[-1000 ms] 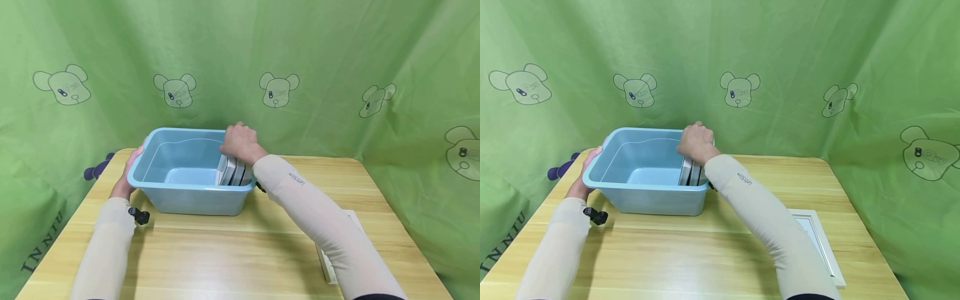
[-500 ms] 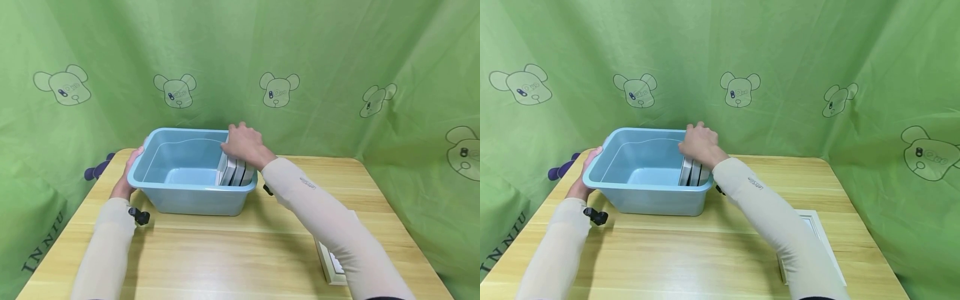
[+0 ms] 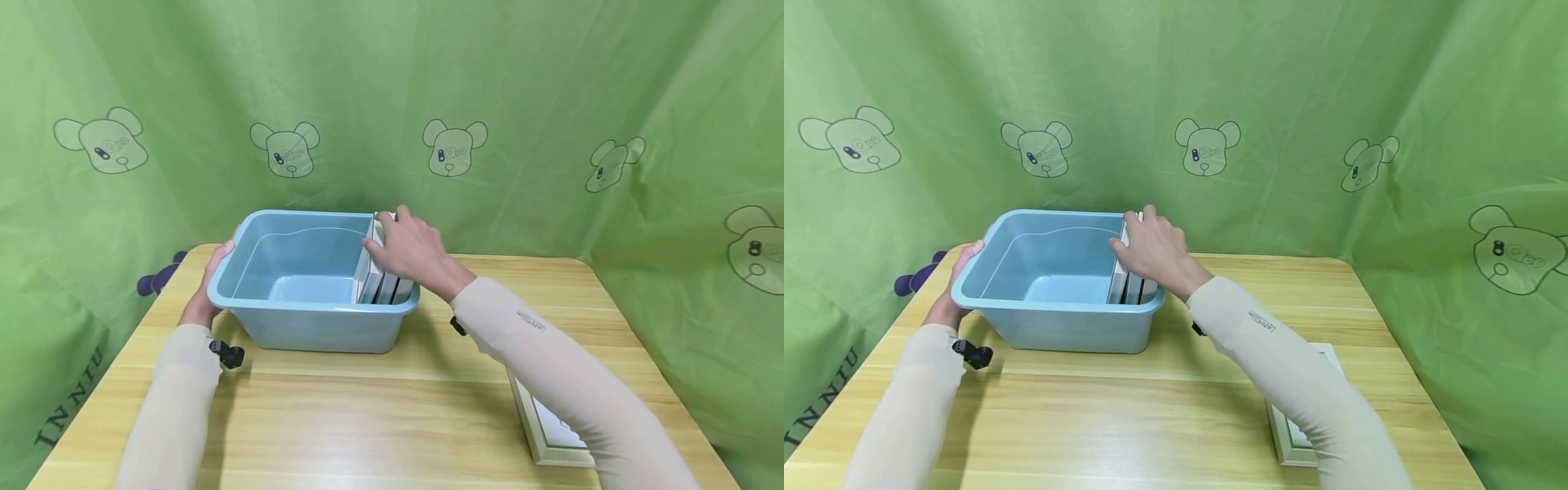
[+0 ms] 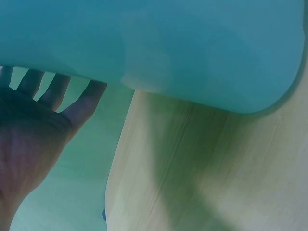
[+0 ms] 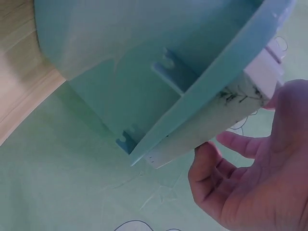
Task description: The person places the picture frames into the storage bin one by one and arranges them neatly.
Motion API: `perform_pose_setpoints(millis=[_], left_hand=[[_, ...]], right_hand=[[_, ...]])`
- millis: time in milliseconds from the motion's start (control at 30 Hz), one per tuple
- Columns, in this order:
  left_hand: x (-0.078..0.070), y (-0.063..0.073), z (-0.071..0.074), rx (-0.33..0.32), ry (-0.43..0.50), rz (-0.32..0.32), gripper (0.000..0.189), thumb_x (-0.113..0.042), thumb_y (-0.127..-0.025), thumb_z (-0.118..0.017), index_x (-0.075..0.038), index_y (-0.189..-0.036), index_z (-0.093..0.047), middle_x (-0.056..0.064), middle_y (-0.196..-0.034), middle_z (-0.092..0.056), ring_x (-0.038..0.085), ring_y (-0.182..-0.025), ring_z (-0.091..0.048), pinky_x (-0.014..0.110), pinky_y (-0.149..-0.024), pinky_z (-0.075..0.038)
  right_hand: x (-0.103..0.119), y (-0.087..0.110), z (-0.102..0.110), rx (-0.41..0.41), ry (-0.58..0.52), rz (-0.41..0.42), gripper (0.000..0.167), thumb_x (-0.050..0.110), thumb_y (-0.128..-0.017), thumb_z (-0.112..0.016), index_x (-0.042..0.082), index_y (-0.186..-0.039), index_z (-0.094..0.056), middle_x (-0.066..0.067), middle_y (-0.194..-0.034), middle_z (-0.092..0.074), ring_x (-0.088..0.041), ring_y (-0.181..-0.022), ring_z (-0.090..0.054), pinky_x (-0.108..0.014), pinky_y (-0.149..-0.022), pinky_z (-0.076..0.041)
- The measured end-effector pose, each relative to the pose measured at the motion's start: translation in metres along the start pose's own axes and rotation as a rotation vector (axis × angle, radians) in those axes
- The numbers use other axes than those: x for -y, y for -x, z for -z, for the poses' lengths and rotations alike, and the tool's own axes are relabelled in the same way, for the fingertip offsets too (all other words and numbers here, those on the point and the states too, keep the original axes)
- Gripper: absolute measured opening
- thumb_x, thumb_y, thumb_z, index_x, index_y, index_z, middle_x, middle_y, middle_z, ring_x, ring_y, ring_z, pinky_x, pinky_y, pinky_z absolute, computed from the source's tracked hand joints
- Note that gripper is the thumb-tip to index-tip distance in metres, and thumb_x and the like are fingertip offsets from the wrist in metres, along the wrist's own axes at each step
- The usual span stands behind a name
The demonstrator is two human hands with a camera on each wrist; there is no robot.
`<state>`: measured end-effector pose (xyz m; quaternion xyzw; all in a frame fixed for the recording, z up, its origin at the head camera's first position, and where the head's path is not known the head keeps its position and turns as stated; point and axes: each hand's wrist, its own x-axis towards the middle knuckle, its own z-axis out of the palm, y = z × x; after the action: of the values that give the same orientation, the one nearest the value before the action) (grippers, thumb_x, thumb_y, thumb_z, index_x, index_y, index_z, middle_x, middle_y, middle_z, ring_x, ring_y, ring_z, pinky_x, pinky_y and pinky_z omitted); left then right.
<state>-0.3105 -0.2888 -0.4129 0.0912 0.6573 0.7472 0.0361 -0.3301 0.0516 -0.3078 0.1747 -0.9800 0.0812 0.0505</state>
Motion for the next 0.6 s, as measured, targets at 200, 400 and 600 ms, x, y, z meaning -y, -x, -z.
perform_pose_setpoints(millis=[200, 400, 600], left_hand=[[0.001, 0.000, 0.000, 0.005, 0.001, -0.006, 0.054, -0.038, -0.105, -0.012, -0.024, -0.156, 0.000, -0.004, -0.165, 0.004, 0.018, -0.153, 0.001, 0.038, -0.125, -0.001], [0.001, -0.001, 0.000, 0.003, 0.004, 0.004, 0.054, -0.039, -0.105, -0.012, -0.024, -0.156, -0.001, -0.003, -0.165, 0.003, 0.019, -0.152, -0.003, 0.036, -0.124, -0.006], [0.001, 0.000, 0.000, 0.001, 0.016, 0.006, 0.054, -0.040, -0.105, -0.013, -0.026, -0.156, -0.002, -0.002, -0.166, 0.000, 0.020, -0.150, -0.010, 0.032, -0.121, -0.015]], right_hand=[[-0.007, 0.010, -0.001, -0.033, -0.003, 0.048, 0.068, 0.061, -0.094, -0.041, 0.020, -0.148, -0.037, -0.014, -0.126, -0.050, -0.027, -0.104, -0.051, -0.042, -0.071, -0.052], [-0.020, 0.021, -0.005, -0.060, -0.003, 0.091, 0.067, 0.061, -0.095, -0.040, 0.026, -0.152, -0.029, -0.014, -0.134, -0.049, -0.031, -0.119, -0.048, -0.048, -0.087, -0.047], [-0.037, 0.029, -0.009, -0.032, -0.017, 0.093, 0.068, 0.063, -0.097, -0.031, 0.033, -0.156, -0.015, -0.014, -0.154, -0.034, -0.035, -0.140, -0.034, -0.062, -0.105, -0.036]])
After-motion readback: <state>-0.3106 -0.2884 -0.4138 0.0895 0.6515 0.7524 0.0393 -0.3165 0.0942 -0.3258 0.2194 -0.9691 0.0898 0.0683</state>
